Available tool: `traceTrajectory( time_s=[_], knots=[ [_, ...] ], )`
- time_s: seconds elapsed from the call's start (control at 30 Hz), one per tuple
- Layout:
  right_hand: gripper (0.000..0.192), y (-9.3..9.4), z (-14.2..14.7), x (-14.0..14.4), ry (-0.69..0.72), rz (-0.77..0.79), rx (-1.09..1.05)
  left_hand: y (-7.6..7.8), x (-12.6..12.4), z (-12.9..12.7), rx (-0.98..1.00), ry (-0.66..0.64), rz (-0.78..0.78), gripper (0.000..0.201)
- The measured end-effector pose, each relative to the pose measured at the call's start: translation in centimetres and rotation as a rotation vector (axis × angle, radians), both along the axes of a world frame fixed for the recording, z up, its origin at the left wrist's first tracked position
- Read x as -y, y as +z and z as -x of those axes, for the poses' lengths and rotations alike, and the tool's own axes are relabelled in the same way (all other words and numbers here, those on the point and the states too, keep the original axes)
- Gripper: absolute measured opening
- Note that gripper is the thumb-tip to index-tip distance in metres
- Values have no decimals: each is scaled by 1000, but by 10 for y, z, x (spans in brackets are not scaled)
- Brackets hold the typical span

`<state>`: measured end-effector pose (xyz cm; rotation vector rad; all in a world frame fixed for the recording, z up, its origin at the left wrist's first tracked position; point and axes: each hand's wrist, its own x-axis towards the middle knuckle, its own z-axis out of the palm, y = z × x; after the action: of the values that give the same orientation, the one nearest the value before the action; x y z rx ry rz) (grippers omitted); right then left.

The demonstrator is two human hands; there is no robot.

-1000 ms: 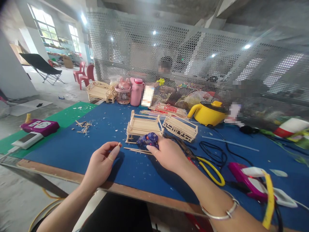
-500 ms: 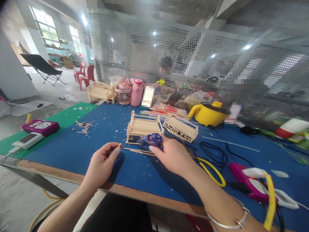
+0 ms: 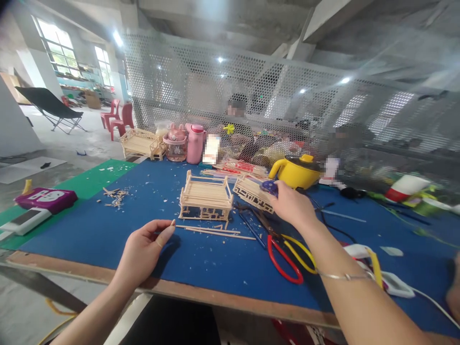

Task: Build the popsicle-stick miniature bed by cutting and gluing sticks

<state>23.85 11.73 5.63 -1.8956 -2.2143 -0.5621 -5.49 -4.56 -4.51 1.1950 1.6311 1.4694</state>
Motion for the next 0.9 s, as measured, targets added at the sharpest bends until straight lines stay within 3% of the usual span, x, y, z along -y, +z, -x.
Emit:
traceTrajectory(
  time_s=[0.13, 0.33, 0.47, 0.53, 0.6, 0.7, 0.77, 0.9],
  knots=[
    [36, -4, 11, -25, -41, 51, 97, 0, 0, 0, -18, -2, 18, 32],
    [44, -4, 11, -50, -24, 114, 42, 0, 0, -1, -61, 4, 36, 32],
    [47, -1, 29, -15, 3, 18, -15, 2, 0, -3, -91, 8, 38, 31],
    [39, -7, 54, 23, 221, -91, -266, 2, 0, -3, -102, -9, 27, 30],
    [30, -16, 82, 64, 485, 181, -496, 3, 0, -4, -120, -34, 3, 26],
    [28, -33, 118, 104, 658, 620, -702, 3, 1, -4, -150, -63, -49, 19],
    [25, -40, 132, 113, 695, 723, -801, 3, 1, -3, -169, -76, -71, 16],
    [21, -45, 140, 107, 644, 724, -892, 6, 2, -2, -169, -94, -95, 15]
  ],
)
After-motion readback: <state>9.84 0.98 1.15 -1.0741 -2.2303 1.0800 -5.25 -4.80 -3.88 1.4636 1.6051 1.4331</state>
